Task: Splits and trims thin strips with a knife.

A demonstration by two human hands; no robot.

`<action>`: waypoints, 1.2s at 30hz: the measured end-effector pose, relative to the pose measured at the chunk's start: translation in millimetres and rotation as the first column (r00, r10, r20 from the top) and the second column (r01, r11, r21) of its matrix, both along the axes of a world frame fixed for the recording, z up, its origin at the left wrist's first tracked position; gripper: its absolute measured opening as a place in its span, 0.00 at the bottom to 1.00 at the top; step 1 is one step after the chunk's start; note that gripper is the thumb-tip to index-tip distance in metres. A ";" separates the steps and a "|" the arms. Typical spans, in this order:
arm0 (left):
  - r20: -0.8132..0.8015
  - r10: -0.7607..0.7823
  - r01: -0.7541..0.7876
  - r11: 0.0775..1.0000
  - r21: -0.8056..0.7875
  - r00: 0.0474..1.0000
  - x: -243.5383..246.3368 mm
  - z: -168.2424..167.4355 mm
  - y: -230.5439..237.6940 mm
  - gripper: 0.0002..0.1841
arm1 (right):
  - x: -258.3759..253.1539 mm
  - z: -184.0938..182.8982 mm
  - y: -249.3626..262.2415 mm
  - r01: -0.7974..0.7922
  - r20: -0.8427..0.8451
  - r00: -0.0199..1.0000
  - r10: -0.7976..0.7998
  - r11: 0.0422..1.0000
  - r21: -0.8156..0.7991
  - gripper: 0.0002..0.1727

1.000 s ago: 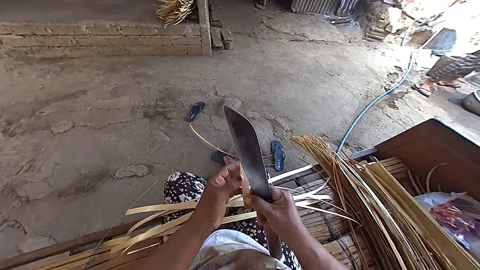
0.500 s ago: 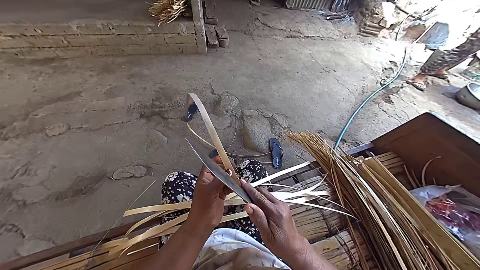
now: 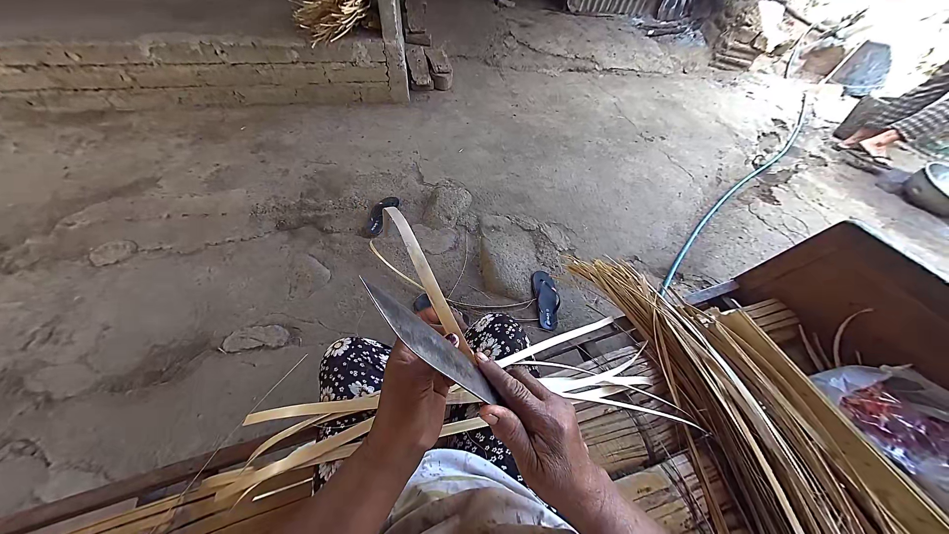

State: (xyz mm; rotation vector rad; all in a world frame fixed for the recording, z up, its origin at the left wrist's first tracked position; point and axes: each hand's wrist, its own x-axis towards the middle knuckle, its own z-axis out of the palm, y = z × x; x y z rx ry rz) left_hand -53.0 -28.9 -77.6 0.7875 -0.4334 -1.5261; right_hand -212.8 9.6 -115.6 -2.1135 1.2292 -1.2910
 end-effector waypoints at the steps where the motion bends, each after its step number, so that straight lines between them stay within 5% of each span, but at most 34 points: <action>1: -0.006 -0.001 0.001 1.000 0.008 1.000 -0.1 0.8 0.4 0.15 | -0.3 -0.4 -0.4 0.000 -0.003 1.000 0.000 1.000 -0.008 0.31; 13: -0.286 -0.193 0.205 0.979 0.011 0.939 13.0 -7.8 5.2 0.12 | -9.4 -0.6 -3.6 -0.135 -0.016 0.991 0.134 0.990 -0.042 0.30; 22: -0.189 -0.354 0.354 0.935 -0.033 0.916 26.6 -4.4 25.9 0.14 | -20.4 -4.8 -29.7 -0.040 -0.148 0.989 0.020 0.990 -0.133 0.41; 28: -0.178 -0.469 0.466 0.883 -0.057 0.865 36.4 -6.7 40.2 0.34 | -28.1 -10.7 -57.8 0.024 -0.167 0.985 -0.039 0.996 -0.089 0.40; 36: -0.118 -0.582 0.575 0.813 -0.090 0.805 43.2 5.4 56.8 0.32 | -39.3 -15.1 -94.5 0.143 -0.171 0.978 -0.122 0.982 0.120 0.30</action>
